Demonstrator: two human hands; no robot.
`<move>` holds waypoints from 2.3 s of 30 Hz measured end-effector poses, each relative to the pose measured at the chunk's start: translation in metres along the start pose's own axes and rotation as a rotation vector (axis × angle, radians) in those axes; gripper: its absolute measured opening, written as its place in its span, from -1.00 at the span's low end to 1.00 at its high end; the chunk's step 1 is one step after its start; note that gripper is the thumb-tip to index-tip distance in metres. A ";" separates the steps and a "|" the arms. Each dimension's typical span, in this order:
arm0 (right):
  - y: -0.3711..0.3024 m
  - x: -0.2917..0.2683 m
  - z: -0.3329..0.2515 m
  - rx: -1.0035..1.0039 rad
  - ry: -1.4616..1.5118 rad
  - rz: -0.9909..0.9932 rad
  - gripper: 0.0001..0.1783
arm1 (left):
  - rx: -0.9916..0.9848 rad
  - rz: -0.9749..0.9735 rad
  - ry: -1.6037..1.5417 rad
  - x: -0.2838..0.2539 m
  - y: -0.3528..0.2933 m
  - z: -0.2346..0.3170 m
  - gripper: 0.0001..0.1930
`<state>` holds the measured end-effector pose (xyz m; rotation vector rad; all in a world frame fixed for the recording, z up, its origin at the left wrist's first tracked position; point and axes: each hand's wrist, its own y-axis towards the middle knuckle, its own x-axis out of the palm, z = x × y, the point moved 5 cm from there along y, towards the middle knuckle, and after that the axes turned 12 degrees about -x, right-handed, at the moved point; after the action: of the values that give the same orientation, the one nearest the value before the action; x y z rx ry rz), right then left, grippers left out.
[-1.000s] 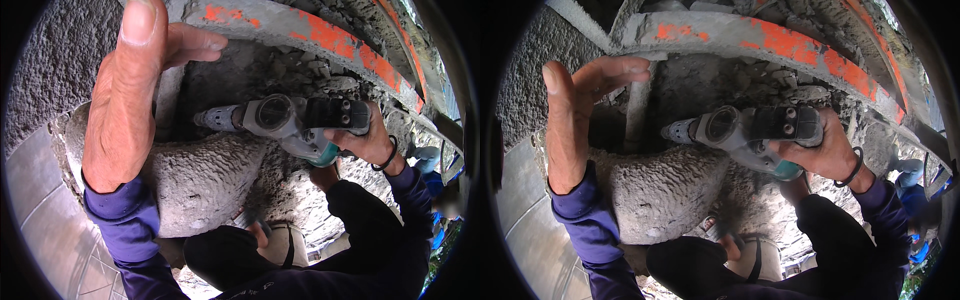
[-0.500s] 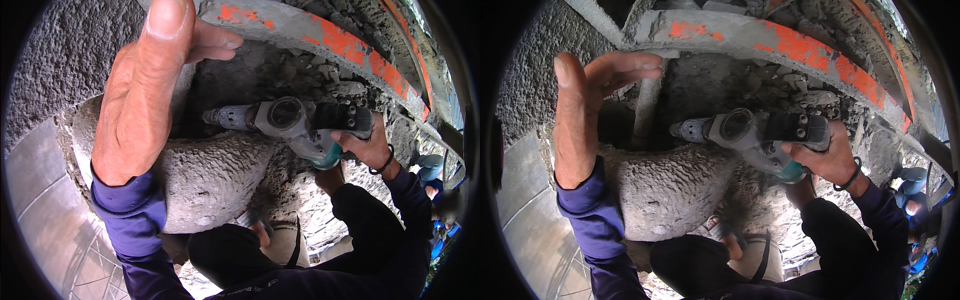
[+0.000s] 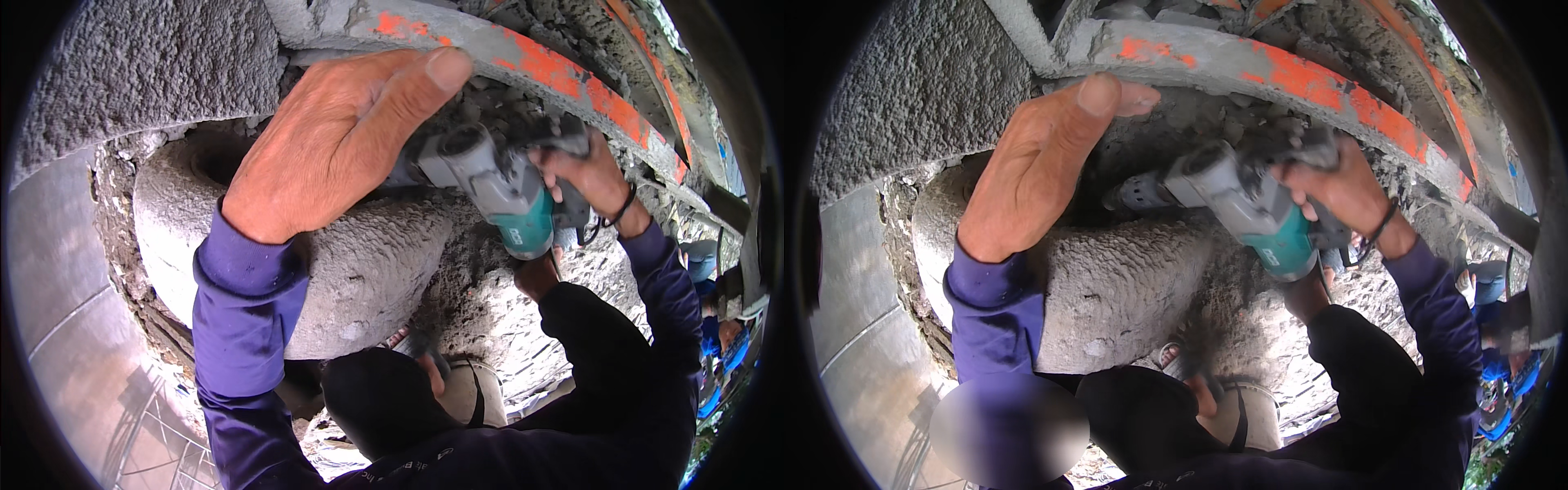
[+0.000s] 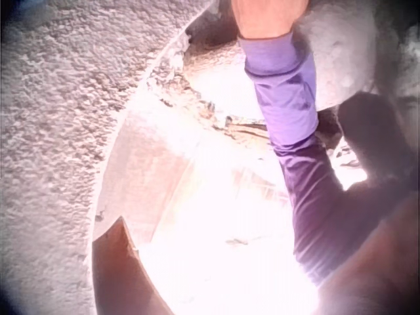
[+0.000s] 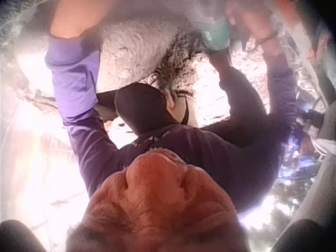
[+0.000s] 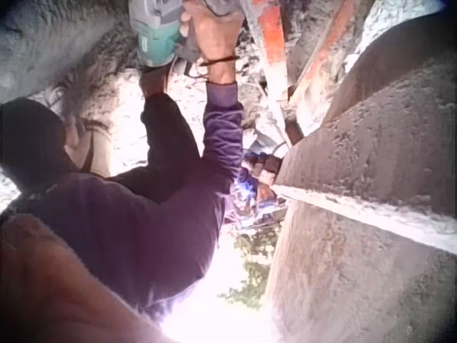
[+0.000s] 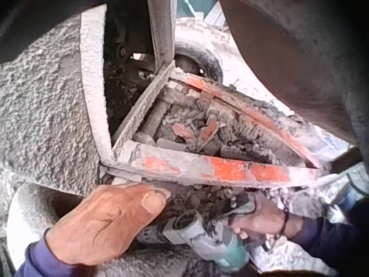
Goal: The person kneels on the ground and uses a handheld angle grinder to smooth the surface of a large, curved stone object. They hold the stone steady with one hand while operating the tool with the other, repeatedly grinding the same area.
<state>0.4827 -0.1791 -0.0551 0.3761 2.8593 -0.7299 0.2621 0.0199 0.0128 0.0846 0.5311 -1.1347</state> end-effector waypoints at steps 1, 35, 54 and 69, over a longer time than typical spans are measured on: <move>0.011 0.005 -0.019 -0.004 -0.021 -0.003 -0.72 | 0.020 0.017 0.025 -0.002 -0.001 0.001 -0.27; -0.042 0.007 -0.044 0.216 0.492 0.275 -0.74 | 0.154 0.216 0.197 0.004 -0.003 -0.007 -0.26; -0.157 0.133 0.019 -0.011 0.379 0.688 -0.82 | 0.130 0.148 0.043 -0.006 -0.001 -0.003 -0.43; -0.115 0.087 -0.171 -0.135 0.195 0.198 -0.50 | 0.049 -0.282 -0.129 0.024 -0.007 0.016 -0.10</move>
<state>0.3508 -0.1757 0.1253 0.7344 2.9706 -0.4858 0.2690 -0.0084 0.0175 -0.0219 0.4082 -1.4181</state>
